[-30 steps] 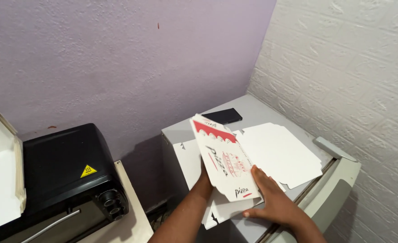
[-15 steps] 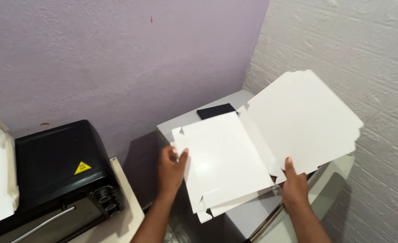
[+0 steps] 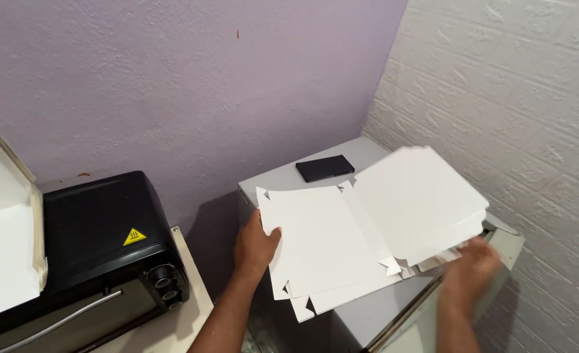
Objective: Folding several cardboard pizza boxes and stacking them.
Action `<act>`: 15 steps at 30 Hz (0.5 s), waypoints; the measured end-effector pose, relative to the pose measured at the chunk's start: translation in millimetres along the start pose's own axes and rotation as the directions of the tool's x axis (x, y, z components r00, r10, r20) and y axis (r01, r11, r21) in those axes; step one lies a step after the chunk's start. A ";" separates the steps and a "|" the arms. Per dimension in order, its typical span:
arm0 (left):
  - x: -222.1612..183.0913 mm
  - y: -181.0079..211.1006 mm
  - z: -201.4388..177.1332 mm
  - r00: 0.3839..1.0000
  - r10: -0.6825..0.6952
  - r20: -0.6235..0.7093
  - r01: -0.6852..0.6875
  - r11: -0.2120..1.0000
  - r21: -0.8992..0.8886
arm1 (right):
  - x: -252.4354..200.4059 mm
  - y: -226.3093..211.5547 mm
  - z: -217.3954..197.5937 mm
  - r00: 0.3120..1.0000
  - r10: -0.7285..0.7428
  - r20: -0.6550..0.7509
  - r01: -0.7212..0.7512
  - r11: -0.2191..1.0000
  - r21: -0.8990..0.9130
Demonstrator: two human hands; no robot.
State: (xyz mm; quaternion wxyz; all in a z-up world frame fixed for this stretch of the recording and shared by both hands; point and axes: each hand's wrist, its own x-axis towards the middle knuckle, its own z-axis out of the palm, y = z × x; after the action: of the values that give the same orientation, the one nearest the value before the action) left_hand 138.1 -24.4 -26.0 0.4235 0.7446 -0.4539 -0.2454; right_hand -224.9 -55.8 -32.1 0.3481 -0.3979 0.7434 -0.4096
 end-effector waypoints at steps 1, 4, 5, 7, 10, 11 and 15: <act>-0.9 1.2 -1.6 1.000 0.014 0.009 -0.014 0.999 0.039 | 8.9 12.6 -8.6 0.822 -0.401 -0.403 0.426 0.904 -0.030; -3.4 11.9 -5.5 0.999 0.017 0.032 -0.021 0.993 0.116 | -22.1 -14.5 -7.9 0.477 -0.701 -0.531 0.725 0.655 -0.213; -5.2 16.9 -3.9 0.999 0.004 0.049 -0.011 0.989 0.148 | -41.5 -33.7 -5.9 0.574 -0.739 -0.353 0.719 0.661 -0.214; -0.5 19.2 -1.9 0.999 -0.008 0.053 -0.002 0.982 0.189 | -41.6 -58.9 25.1 0.662 -0.746 -0.073 0.721 0.661 -0.208; 0.4 20.4 0.5 0.996 -0.038 0.078 0.018 0.970 0.241 | -30.5 -76.3 79.8 0.691 -0.594 0.413 0.721 0.611 -0.327; -0.1 21.7 2.8 0.994 -0.053 0.100 0.027 0.968 0.251 | -23.8 -79.4 97.8 0.682 -0.449 0.578 0.724 0.531 -0.441; 10.7 15.6 18.2 0.997 -0.004 0.080 -0.023 0.946 0.324 | -23.0 -84.3 134.6 0.708 -0.157 0.689 0.703 0.258 -0.663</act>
State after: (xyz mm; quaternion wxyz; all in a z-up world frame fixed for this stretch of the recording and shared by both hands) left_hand 122.1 -44.8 -21.9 0.2779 0.7917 -0.5082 -0.1945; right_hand -75.4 -109.7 -9.7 0.1190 -0.8027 0.5768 0.0935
